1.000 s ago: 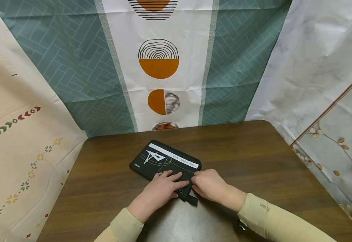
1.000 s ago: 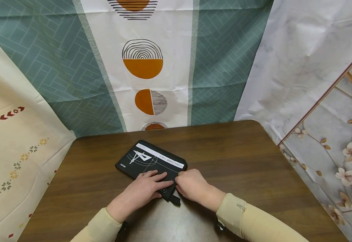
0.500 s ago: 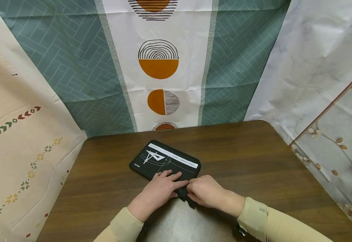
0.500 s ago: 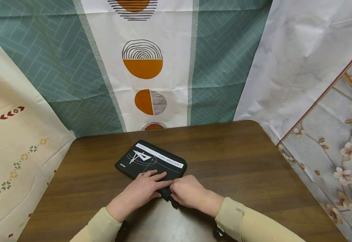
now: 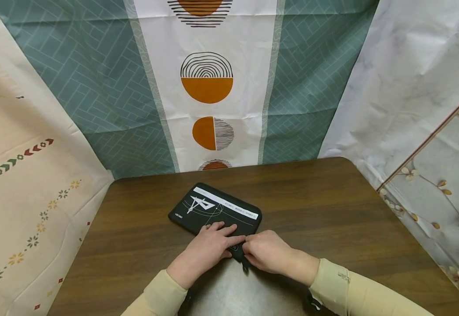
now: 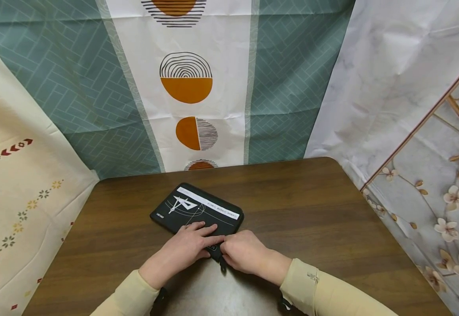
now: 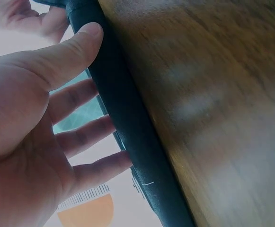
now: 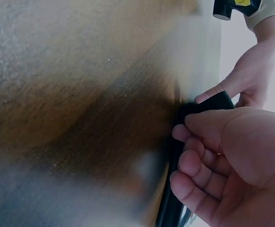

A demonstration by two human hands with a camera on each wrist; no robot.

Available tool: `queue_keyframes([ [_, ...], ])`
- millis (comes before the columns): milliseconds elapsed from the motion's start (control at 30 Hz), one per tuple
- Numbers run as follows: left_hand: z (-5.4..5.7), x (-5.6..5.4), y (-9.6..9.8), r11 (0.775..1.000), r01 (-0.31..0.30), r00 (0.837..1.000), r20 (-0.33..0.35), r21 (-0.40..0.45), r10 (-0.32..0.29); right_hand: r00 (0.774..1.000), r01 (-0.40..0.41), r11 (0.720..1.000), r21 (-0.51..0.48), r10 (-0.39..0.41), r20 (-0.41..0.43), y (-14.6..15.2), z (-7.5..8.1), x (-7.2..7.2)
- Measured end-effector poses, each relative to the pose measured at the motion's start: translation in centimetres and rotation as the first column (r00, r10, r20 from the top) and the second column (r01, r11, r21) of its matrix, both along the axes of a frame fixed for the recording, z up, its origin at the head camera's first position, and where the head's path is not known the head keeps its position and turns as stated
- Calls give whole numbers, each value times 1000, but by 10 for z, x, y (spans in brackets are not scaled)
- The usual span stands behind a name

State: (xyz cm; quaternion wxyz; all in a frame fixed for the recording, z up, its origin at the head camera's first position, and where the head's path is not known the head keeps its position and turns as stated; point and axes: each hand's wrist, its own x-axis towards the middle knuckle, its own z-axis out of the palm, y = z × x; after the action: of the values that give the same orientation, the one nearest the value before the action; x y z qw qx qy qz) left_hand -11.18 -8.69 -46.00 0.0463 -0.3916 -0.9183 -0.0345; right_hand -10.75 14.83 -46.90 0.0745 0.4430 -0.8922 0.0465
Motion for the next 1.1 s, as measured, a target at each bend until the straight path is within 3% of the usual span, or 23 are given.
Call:
queue_keyframes([
  [200, -2, 1, 3, 1000, -20, 1000, -15, -4, 20, 1000, -9, 1000, 3, 9, 20, 3, 2, -2],
  [400, -3, 4, 12, 995, -96, 995, 7, -39, 96, 999, -1, 1000, -6, 1, 38, 11, 4, -5],
  [667, -6, 10, 32, 971, -223, 975, -34, -88, 220, 997, 38, 999, 1, -38, 68, 24, 5, -14],
  [933, -8, 10, 47, 948, -299, 954, -34, -108, 297, 995, 68, 998, 11, -68, 76, 32, 4, -20],
  [1100, -9, 12, 53, 935, -326, 945, -70, -136, 319, 991, 95, 995, 8, -95, 95, 35, 3, -25],
])
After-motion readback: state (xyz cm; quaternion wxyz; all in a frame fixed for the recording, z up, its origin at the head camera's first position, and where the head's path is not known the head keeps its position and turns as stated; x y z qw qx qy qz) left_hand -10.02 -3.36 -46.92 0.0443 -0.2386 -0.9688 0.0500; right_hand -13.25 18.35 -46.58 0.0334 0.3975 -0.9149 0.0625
